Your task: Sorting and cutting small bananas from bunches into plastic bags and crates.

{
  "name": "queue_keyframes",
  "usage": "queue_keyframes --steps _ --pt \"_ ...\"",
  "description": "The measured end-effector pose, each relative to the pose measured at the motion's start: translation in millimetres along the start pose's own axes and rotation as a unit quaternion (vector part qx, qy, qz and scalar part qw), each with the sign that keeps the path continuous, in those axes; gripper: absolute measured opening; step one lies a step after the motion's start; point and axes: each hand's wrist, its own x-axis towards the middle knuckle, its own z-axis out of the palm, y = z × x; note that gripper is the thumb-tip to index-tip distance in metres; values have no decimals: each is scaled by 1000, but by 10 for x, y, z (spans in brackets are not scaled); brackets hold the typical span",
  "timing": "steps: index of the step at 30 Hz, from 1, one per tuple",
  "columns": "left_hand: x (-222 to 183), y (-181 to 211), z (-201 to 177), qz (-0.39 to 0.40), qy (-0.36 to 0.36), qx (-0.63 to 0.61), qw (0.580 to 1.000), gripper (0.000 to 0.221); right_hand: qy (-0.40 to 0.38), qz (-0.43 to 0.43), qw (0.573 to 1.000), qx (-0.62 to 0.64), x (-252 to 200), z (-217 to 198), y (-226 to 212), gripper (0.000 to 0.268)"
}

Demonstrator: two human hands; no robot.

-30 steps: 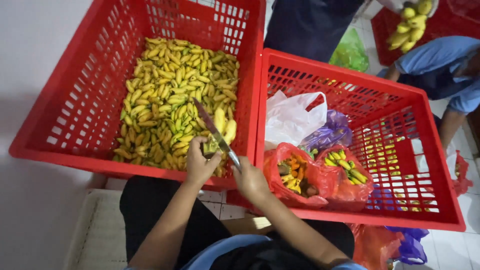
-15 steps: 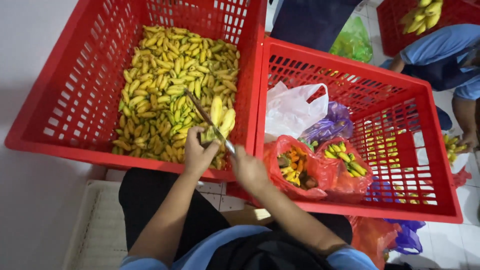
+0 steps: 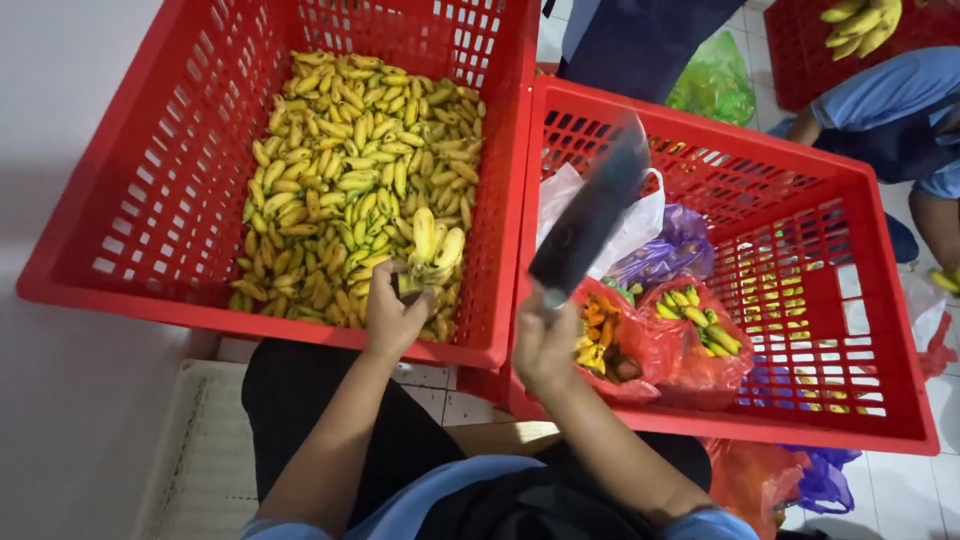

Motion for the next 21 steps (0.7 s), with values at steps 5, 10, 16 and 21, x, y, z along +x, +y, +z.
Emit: queue_keyframes --steps 5,10,16,21 --pt "18 -162 3 19 -10 42 999 53 -367 239 835 -333 -79 328 -98 29" --pt "62 -181 22 41 -16 63 997 54 -383 317 839 -221 45 204 -111 37" --pt "93 -79 -21 6 -30 8 1000 52 -173 225 947 -151 232 -58 -296 23" --pt "66 143 -83 -42 -49 7 998 55 -155 136 978 -15 246 -18 -486 12"
